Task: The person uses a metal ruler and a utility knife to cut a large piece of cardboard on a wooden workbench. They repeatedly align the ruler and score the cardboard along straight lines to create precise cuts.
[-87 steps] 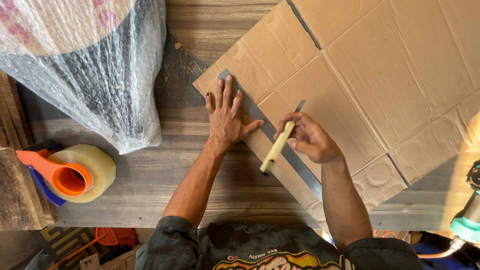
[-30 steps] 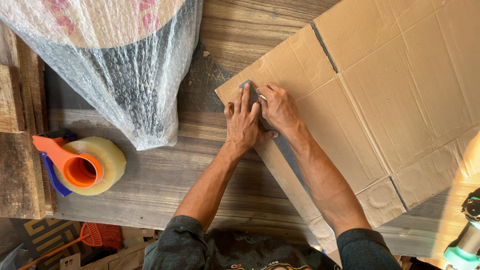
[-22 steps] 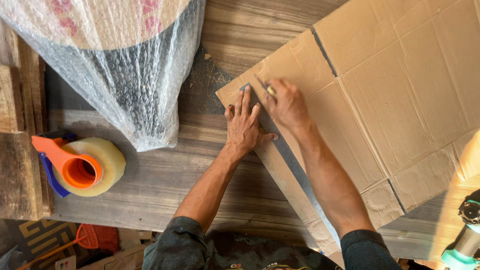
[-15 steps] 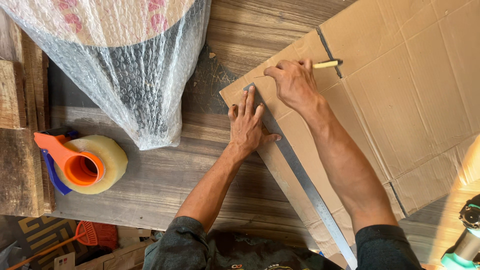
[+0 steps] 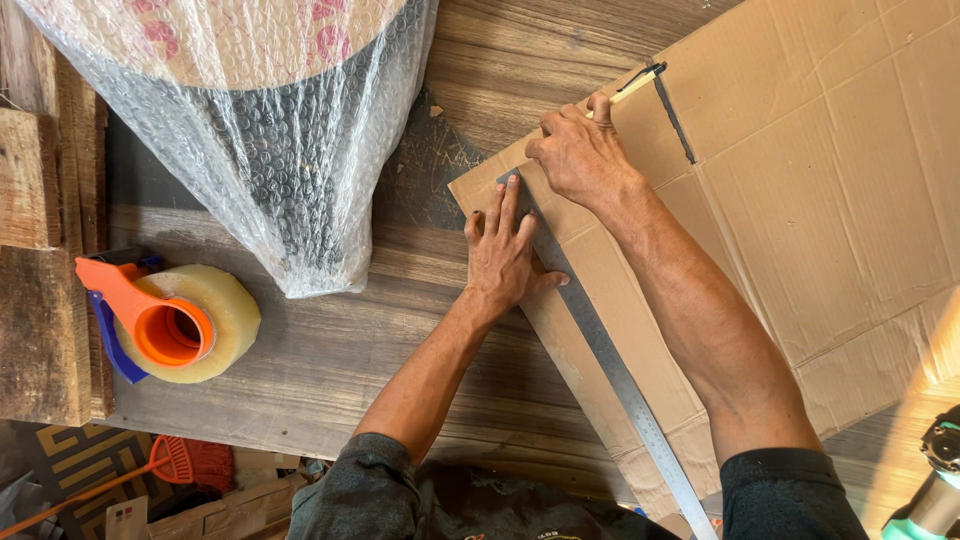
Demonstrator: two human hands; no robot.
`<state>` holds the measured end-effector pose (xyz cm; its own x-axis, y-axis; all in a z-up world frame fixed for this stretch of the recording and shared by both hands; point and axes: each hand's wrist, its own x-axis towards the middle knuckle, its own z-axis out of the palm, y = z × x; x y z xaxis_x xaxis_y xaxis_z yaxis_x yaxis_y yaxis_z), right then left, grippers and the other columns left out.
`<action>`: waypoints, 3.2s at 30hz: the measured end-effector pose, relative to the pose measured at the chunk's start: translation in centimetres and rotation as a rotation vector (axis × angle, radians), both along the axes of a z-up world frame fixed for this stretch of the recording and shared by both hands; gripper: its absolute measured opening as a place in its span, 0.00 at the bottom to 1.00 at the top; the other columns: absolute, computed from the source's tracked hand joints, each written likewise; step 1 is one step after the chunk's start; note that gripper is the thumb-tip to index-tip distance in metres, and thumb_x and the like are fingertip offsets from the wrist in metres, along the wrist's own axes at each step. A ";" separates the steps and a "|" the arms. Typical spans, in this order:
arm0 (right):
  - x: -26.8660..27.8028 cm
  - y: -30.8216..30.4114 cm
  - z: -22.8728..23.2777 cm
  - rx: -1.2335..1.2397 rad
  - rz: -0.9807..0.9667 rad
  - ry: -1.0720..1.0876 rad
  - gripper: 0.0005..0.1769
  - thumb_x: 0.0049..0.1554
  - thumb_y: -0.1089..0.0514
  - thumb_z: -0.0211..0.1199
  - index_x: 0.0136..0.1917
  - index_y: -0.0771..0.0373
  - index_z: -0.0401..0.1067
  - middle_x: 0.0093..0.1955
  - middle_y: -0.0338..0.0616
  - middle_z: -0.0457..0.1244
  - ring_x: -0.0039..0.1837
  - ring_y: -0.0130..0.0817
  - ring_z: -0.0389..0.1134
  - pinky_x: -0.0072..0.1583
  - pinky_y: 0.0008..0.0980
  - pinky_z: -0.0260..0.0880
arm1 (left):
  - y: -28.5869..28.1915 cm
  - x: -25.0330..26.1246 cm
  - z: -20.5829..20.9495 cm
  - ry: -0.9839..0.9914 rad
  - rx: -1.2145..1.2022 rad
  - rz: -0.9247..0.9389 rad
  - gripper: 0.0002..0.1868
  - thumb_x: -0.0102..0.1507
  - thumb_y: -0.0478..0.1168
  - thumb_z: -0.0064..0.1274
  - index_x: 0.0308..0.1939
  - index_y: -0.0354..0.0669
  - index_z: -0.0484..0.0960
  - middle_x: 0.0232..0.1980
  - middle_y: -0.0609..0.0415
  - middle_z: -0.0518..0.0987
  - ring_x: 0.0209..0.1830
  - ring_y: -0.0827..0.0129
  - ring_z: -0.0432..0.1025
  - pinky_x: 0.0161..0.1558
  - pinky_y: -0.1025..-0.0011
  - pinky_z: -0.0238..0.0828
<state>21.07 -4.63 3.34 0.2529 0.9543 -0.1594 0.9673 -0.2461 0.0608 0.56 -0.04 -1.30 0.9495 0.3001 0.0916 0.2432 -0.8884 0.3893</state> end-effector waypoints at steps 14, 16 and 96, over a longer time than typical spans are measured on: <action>0.1 0.5 0.2 -0.110 0.003 0.006 0.15 0.57 0.61 0.57 0.39 0.41 0.80 0.44 0.37 0.63 0.53 0.43 0.65 0.58 0.53 0.46 | 0.0 0.2 0.4 0.029 -0.003 -0.004 0.52 0.35 0.87 0.58 0.42 0.50 0.73 0.81 0.41 0.52 0.80 0.53 0.53 0.62 0.50 0.53; 0.1 0.6 0.2 -0.123 -0.007 0.017 0.15 0.58 0.61 0.57 0.40 0.41 0.80 0.45 0.38 0.64 0.54 0.44 0.65 0.57 0.53 0.46 | 0.0 0.1 0.4 0.023 -0.011 -0.005 0.51 0.35 0.86 0.59 0.42 0.49 0.73 0.81 0.41 0.52 0.80 0.53 0.53 0.62 0.50 0.53; -18.8 -12.2 16.5 -0.502 -0.615 0.222 0.19 0.58 0.37 0.59 0.43 0.49 0.82 0.42 0.51 0.73 0.56 0.52 0.75 0.56 0.48 0.75 | -5.4 -13.0 4.8 0.153 -0.345 0.245 0.37 0.68 0.71 0.32 0.66 0.50 0.73 0.75 0.44 0.63 0.78 0.46 0.54 0.70 0.44 0.55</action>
